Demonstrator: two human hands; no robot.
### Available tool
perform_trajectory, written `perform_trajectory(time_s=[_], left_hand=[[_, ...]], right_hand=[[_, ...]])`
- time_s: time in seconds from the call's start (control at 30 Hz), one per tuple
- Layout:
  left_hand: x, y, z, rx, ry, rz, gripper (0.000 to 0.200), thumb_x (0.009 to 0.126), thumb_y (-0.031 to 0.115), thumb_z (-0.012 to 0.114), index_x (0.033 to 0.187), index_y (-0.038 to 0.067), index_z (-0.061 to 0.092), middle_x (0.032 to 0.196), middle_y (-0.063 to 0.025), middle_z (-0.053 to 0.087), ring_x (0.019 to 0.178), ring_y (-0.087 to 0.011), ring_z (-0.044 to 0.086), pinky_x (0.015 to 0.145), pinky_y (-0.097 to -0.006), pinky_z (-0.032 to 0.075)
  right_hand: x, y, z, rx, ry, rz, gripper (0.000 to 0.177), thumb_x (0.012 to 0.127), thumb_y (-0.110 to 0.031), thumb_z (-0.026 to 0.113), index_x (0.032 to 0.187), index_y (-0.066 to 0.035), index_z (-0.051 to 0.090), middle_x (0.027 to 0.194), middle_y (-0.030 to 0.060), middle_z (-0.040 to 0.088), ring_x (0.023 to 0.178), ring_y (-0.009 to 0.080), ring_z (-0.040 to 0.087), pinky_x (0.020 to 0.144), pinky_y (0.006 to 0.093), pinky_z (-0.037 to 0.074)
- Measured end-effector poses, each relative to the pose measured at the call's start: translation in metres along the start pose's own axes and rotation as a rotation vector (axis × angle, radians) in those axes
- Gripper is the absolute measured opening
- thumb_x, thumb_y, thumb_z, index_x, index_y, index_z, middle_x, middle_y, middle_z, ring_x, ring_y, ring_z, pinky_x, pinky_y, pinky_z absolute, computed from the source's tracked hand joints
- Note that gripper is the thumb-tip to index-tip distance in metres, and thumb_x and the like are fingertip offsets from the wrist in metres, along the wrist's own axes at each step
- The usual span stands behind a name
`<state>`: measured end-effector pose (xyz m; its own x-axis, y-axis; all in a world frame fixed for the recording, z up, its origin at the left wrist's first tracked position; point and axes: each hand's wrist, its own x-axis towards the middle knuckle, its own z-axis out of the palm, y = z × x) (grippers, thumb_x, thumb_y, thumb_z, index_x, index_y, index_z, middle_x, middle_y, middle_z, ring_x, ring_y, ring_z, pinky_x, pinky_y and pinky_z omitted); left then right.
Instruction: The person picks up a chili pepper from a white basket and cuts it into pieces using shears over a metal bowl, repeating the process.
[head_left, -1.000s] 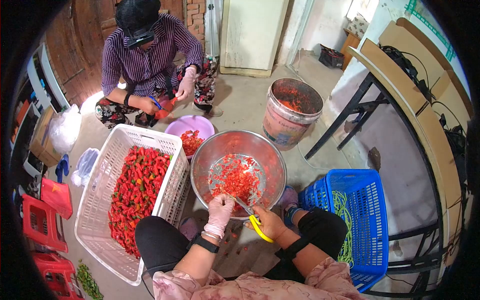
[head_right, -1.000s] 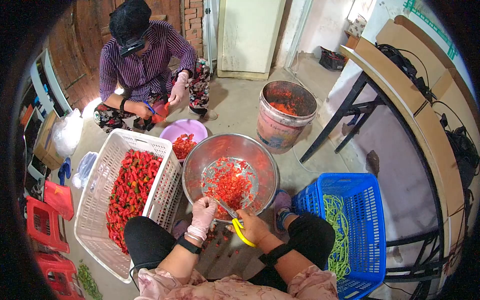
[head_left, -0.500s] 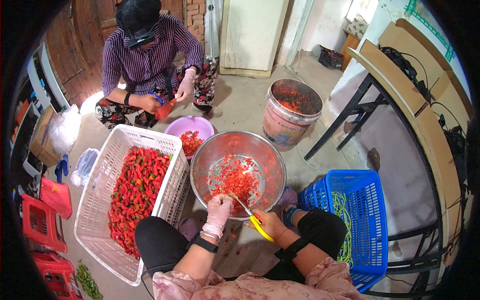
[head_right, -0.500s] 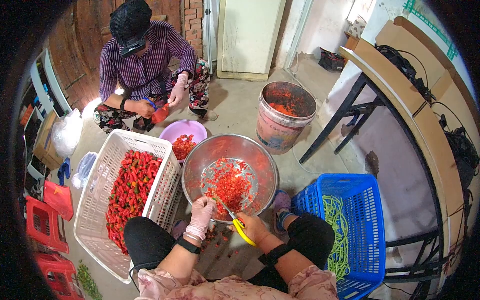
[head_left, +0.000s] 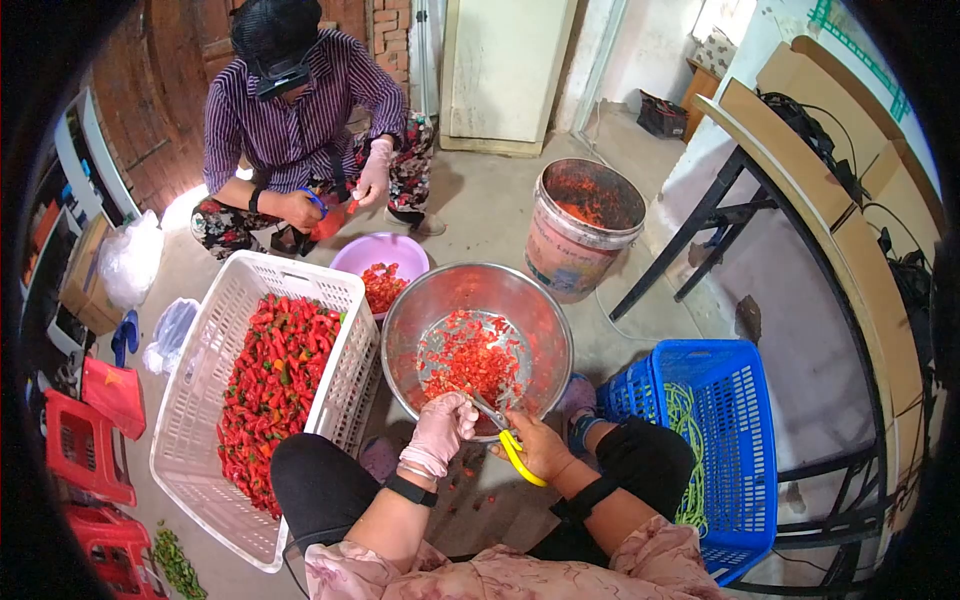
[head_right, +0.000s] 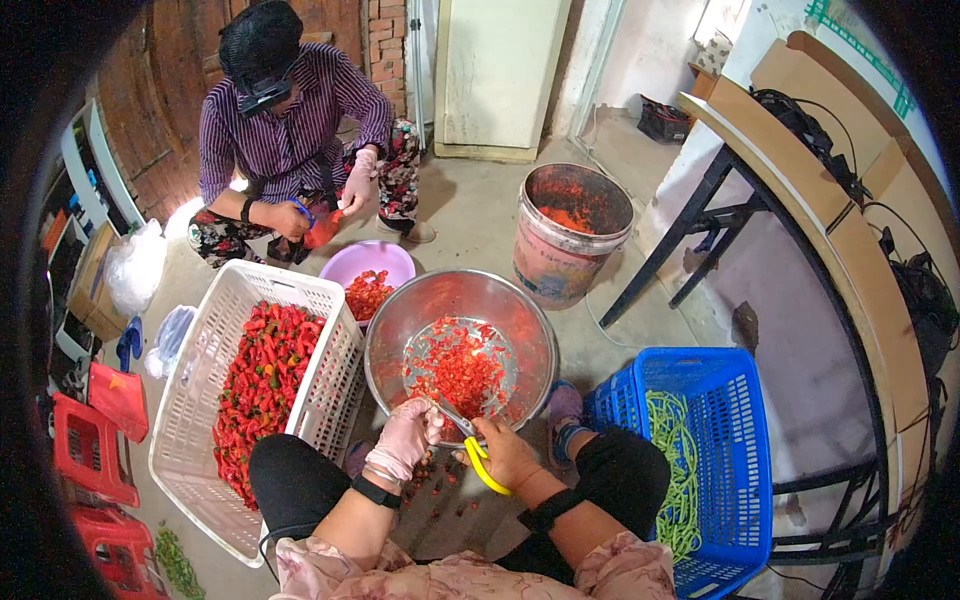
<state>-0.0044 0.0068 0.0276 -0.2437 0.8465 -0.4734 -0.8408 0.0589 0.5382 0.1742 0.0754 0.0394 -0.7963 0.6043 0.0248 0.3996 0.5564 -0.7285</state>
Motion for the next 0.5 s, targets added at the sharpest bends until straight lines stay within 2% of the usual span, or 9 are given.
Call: perform_trajectory(time_s=[0.17,0.23,0.27,0.33,0.5], left_hand=[[0.002,0.002,-0.002,-0.104,0.004,-0.086,0.012,0.081,0.015,0.049,0.072,0.007,0.051,0.058,-0.0043,0.052,0.047,-0.0148,0.048,0.043,-0.0275,0.039],[0.002,0.003,-0.002,-0.114,0.008,-0.092,0.012,0.081,0.014,0.049,0.071,0.007,0.051,0.058,-0.0043,0.052,0.047,-0.0148,0.047,0.043,-0.0274,0.039],[0.003,0.002,-0.004,-0.076,0.032,-0.067,0.012,0.080,0.014,0.050,0.071,0.007,0.051,0.058,-0.0044,0.052,0.046,-0.0149,0.047,0.042,-0.0274,0.038],[0.003,0.001,-0.003,-0.037,0.054,-0.042,0.012,0.080,0.014,0.050,0.070,0.007,0.051,0.058,-0.0046,0.051,0.046,-0.0149,0.047,0.042,-0.0273,0.038],[0.002,-0.001,-0.003,0.032,0.122,-0.002,0.013,0.082,0.013,0.048,0.071,0.006,0.051,0.058,-0.0052,0.052,0.045,-0.0149,0.046,0.039,-0.0271,0.036]], right_hand=[[0.001,0.002,0.001,0.147,-0.091,0.006,0.052,0.076,-0.039,0.066,0.108,-0.003,0.047,0.088,0.0161,0.057,0.078,0.0300,0.058,0.070,0.0354,0.046],[0.002,0.008,0.007,0.372,-0.179,0.036,0.047,0.079,-0.029,0.066,0.112,-0.002,0.046,0.085,0.0143,0.056,0.075,0.0206,0.056,0.069,0.0310,0.045],[0.002,0.005,0.005,0.372,-0.179,0.037,0.047,0.079,-0.029,0.066,0.112,-0.002,0.046,0.085,0.0143,0.056,0.075,0.0206,0.056,0.069,0.0310,0.045],[0.001,-0.002,-0.001,0.260,-0.133,0.052,0.047,0.077,-0.040,0.064,0.106,-0.006,0.049,0.080,0.0149,0.059,0.075,0.0283,0.060,0.064,0.0346,0.046],[-0.001,-0.003,0.001,0.111,-0.092,0.077,0.047,0.076,-0.042,0.064,0.106,-0.008,0.050,0.074,0.0160,0.060,0.070,0.0326,0.061,0.062,0.0374,0.047]])
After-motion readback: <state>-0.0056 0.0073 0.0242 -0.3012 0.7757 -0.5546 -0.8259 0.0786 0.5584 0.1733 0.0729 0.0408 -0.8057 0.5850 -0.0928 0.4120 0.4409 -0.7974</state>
